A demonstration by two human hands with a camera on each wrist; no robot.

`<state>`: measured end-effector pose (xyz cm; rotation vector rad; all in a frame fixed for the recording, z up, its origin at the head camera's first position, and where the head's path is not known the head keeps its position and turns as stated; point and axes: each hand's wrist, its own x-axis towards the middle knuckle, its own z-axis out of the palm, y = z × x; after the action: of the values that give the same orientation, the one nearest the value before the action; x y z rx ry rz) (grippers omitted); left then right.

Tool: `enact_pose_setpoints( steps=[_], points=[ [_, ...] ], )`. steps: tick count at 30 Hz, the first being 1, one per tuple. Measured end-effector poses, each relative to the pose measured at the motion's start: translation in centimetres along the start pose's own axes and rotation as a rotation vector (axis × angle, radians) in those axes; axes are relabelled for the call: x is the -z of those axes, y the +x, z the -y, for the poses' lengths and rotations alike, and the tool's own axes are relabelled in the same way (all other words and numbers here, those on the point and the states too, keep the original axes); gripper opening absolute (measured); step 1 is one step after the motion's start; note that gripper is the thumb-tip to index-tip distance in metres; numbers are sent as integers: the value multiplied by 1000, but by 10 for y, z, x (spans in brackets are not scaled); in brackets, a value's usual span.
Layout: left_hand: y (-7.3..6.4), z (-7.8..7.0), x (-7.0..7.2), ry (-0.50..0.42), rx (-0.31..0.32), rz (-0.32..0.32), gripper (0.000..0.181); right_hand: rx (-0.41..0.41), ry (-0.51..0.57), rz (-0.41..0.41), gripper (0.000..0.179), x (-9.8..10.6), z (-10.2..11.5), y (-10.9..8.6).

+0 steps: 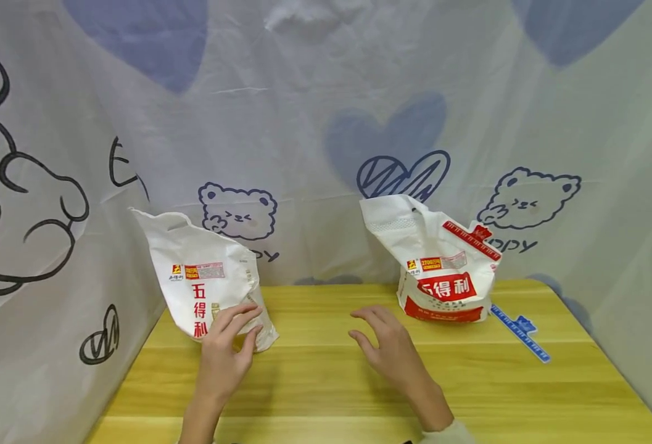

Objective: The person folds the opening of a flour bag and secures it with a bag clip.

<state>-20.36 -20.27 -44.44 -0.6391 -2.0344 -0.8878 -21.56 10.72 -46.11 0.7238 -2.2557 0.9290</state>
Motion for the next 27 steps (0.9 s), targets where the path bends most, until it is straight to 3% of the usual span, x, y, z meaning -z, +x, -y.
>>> enact_pose_setpoints(
  steps=[11, 18, 27],
  points=[
    [-1, 16, 34, 81, 89, -2, 32, 48, 30, 22, 29, -17, 26, 16],
    [-2, 20, 44, 119, 72, -42, 36, 100, 51, 42, 30, -35, 40, 24],
    [-2, 28, 58, 168, 93, -89, 36, 159, 62, 88, 29, -60, 61, 41]
  ],
)
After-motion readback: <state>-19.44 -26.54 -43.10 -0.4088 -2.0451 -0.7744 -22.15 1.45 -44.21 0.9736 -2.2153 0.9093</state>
